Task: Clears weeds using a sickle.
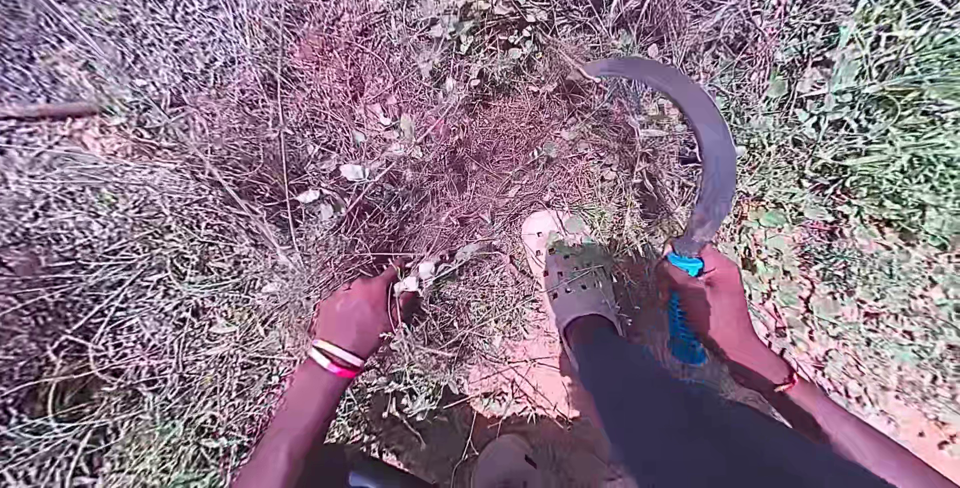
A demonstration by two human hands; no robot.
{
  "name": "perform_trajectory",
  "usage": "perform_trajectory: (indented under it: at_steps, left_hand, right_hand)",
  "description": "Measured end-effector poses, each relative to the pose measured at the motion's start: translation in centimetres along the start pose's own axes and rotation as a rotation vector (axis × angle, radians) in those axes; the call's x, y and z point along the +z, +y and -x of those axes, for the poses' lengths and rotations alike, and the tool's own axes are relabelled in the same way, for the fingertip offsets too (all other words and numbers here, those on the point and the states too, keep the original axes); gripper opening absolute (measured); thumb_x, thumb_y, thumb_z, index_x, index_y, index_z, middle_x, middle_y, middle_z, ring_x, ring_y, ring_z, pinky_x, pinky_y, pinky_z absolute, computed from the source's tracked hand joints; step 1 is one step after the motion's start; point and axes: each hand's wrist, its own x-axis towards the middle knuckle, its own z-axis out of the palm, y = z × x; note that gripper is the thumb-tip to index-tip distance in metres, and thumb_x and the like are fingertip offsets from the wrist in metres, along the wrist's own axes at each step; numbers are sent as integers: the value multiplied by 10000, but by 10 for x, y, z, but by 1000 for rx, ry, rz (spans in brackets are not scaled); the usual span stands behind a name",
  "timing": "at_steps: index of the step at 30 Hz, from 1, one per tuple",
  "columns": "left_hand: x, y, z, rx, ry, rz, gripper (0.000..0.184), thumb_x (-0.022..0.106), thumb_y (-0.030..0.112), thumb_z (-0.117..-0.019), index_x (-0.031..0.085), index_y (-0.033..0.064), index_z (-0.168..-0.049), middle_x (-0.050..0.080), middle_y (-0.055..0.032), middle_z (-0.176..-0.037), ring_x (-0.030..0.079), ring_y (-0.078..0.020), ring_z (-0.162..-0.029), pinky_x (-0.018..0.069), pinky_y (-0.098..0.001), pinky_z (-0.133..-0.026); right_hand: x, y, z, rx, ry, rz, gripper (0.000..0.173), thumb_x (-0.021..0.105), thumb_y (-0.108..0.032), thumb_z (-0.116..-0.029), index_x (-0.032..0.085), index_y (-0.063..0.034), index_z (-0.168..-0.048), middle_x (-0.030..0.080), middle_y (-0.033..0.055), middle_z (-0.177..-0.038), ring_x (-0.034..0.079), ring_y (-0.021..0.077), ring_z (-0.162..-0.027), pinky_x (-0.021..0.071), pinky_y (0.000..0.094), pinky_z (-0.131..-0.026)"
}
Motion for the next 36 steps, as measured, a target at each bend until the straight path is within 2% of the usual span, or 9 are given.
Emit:
perform_trajectory:
  at_steps: [7, 10, 12, 17, 23, 26, 29, 33, 36]
  left_hand:
    - [-12, 28, -9, -74, -199, -156, 733, 657, 190, -993, 286, 35, -1607, 611, -342, -1318, 583, -532, -1251, 470, -652, -1007]
    - [-11, 26, -8, -89, -178, -151, 696, 629, 196, -1016, 295, 50, -1609, 605, -343, -1329, 573, -546, -1258, 466, -659, -1006]
    - [-9, 22, -7, -96, -141, -106, 665, 597, 242, -1038, 310, 61, -1610, 594, -346, -1347, 567, -553, -1260, 457, -671, -1005]
    - [-10, 24, -10, -85, -91, -49, 619, 561, 381, -1053, 412, 52, -1555, 627, -343, -1298, 602, -551, -1213, 466, -691, -969]
    - [-24, 31, -10, -21, -241, -65, 631, 541, 283, -1082, 297, 1, -1591, 590, -375, -1324, 584, -556, -1235, 462, -678, -997]
    - [-26, -25, -1, 359, -141, 479, 816, 775, 377, -862, 418, 56, -1522, 649, -147, -1289, 659, -203, -1146, 552, -387, -963]
    - [-44, -66, 24, 502, 43, 834, 949, 852, 525, -708, 468, 257, -1534, 495, 70, -1561, 455, -50, -1425, 417, -263, -1160]
    - [-66, -120, 33, 498, 308, 633, 804, 837, 519, -799, 543, 148, -1449, 529, -103, -1497, 549, -198, -1330, 526, -357, -1037]
    - [-89, -83, 41, 555, 410, 440, 691, 754, 613, -829, 654, 218, -1387, 569, -111, -1381, 571, -220, -1189, 504, -396, -896]
  right_hand:
    - [39, -65, -74, -195, -65, 69, 119, 568, -109, -963, 565, -54, -1068, 526, 79, -629, 496, 189, -435, 429, 347, -406]
    - [37, -22, -78, -131, -202, 466, 256, 580, -99, -994, 615, 45, -1202, 652, 271, -920, 656, 425, -836, 501, 604, -720]
    - [24, 19, -52, -78, -228, 539, 381, 562, -133, -1004, 583, 65, -1329, 681, 290, -1099, 669, 424, -1047, 492, 597, -928]
    - [-23, 48, 25, -144, -105, 621, 330, 553, -111, -935, 652, 98, -1171, 690, 293, -866, 693, 492, -823, 502, 663, -718]
    - [-28, 43, 38, -73, -55, 464, 288, 592, -89, -884, 672, 86, -1099, 676, 229, -802, 671, 349, -698, 518, 551, -661]
    - [-17, 32, 36, -58, 0, 428, 245, 633, -113, -895, 684, 76, -1042, 696, 217, -815, 686, 333, -706, 539, 538, -682]
    - [-16, 27, 36, -74, 40, 387, 270, 646, -154, -877, 685, 70, -1021, 696, 185, -797, 683, 268, -685, 551, 472, -661]
    - [-32, 41, 30, -145, 48, 394, 272, 617, -135, -870, 683, 70, -1036, 687, 171, -787, 664, 229, -681, 534, 437, -651]
    - [-48, 74, 21, -239, 58, 494, 321, 572, -153, -871, 678, 92, -1049, 679, 215, -779, 669, 321, -690, 504, 512, -638]
